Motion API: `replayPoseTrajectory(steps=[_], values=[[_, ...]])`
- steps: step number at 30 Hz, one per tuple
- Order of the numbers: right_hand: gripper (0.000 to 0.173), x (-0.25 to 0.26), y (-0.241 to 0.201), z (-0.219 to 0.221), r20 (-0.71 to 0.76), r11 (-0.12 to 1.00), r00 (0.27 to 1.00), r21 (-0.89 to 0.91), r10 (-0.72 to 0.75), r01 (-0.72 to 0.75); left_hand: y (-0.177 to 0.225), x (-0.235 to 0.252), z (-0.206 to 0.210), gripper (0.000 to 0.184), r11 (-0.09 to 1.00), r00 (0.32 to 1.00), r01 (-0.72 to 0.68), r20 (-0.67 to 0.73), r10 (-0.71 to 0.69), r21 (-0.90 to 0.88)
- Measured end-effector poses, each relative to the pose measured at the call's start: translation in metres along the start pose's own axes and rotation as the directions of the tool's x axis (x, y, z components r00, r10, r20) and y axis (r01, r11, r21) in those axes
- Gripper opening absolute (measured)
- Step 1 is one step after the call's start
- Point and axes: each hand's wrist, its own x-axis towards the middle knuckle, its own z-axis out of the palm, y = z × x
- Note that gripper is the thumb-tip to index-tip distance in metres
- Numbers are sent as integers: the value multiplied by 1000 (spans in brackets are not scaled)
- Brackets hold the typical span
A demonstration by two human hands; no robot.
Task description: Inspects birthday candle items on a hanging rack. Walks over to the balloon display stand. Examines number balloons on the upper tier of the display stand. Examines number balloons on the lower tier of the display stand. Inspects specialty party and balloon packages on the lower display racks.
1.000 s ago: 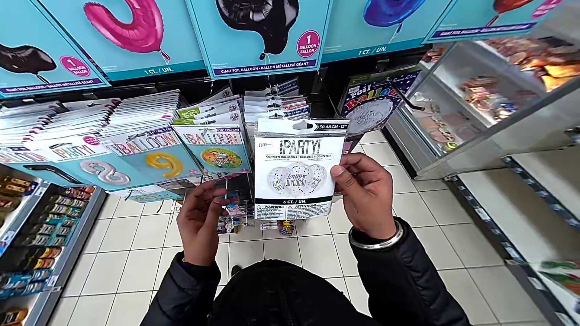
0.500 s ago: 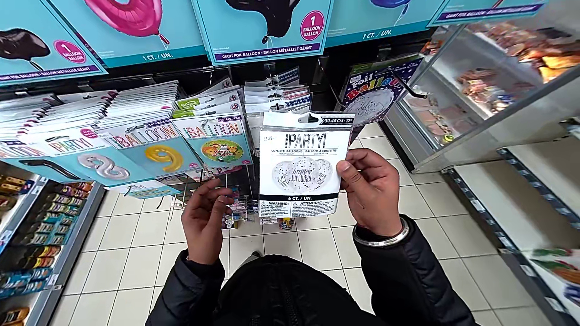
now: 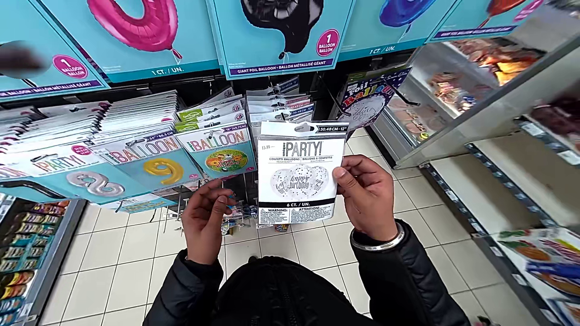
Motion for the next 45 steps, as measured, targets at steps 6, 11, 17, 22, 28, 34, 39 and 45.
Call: replayPoseTrajectory(steps=[6,11,17,22,28,34,39,45], values=[[15,5,3,10,-22,1000,1000,-19,-7,6,0,12,-11,39,1000,1000,4,19,-4,-9],[15,8,12,16,-41,998,999,-67,15,-18,-3,22,-21,39,999,999,11,38,-10,-32],[15,8,24,21,-94,989,994,-132,56,-69,-13,27,-30,38,998,999,37,35,-35,-50],[15,11,34,19,-134,967,985,-217,106,-133,-15,29,-35,38,998,996,50,79,-46,-49],[14,34,59,12,-170,946,985,-312,34,-87,-18,30,-28,40,998,990,55,129,-51,-23],[22,47,68,8,-159,921,987,-381,17,-77,-19,35,-3,37,998,979,68,193,-68,5],[38,34,56,-6,-98,920,994,-384,38,-73,-15,52,28,43,994,976,-15,219,-9,110],[40,2,43,-20,-113,919,983,-353,144,-175,-27,82,55,49,978,990,-48,138,20,204]])
